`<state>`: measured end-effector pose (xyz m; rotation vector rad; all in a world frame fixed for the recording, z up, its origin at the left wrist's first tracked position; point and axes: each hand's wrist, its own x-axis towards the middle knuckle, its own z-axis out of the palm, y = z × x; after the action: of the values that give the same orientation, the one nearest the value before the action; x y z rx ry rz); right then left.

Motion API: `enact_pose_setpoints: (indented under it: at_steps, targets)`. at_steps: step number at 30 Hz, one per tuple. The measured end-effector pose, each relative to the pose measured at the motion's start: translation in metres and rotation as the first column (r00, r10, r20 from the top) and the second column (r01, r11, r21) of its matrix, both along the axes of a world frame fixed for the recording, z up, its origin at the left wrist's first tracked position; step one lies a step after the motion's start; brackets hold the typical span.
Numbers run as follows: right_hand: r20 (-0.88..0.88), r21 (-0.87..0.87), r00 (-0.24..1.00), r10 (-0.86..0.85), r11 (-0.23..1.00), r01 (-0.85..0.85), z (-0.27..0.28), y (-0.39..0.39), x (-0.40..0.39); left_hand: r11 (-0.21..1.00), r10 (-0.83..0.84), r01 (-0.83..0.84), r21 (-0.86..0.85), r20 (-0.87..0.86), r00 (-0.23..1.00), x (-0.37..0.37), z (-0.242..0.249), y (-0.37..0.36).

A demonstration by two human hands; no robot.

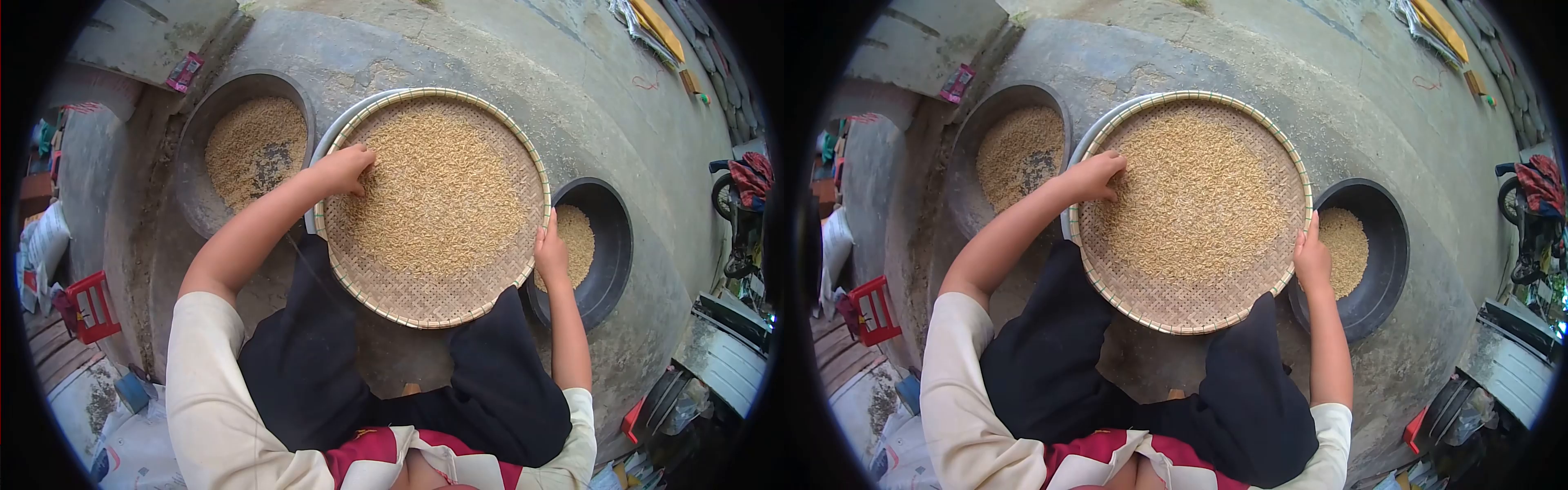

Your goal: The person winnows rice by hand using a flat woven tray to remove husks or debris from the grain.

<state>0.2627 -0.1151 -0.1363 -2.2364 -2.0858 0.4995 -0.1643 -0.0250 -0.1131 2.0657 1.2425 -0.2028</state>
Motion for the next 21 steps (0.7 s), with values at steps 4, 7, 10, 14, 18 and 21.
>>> enact_pose_setpoints:
  at_steps: [4, 7, 10, 14, 18, 21]
  targets:
    - [-0.02, 0.02, 1.0, 0.006, 1.0, -0.005, -0.002, -0.001, 0.002, 1.0, 0.018, -0.018, 0.017, 0.023, 1.0, -0.004, -0.012, 0.0]
    - [-0.007, -0.011, 1.0, -0.01, 1.0, 0.01, 0.0, 0.0, 0.0, 0.998, 0.017, -0.021, 0.065, 0.054, 0.998, -0.004, -0.013, -0.001]
    - [-0.017, 0.004, 1.0, -0.005, 1.0, 0.005, 0.0, 0.0, 0.0, 0.993, 0.081, -0.087, 0.082, 0.075, 0.994, -0.005, -0.016, -0.001]
    - [-0.035, 0.012, 0.999, -0.013, 1.0, 0.014, -0.002, -0.001, 0.002, 0.989, 0.143, -0.146, 0.036, 0.085, 0.986, -0.006, -0.007, 0.006]
    - [-0.047, 0.003, 0.999, -0.026, 1.0, 0.026, 0.0, 0.0, 0.0, 0.686, 0.616, -0.415, -0.598, 0.174, 0.768, -0.018, -0.003, 0.016]
    - [-0.094, 0.043, 0.995, -0.014, 0.999, 0.018, 0.0, -0.001, 0.001, 0.496, 0.813, -0.431, -0.754, 0.23, 0.535, -0.022, 0.003, 0.013]
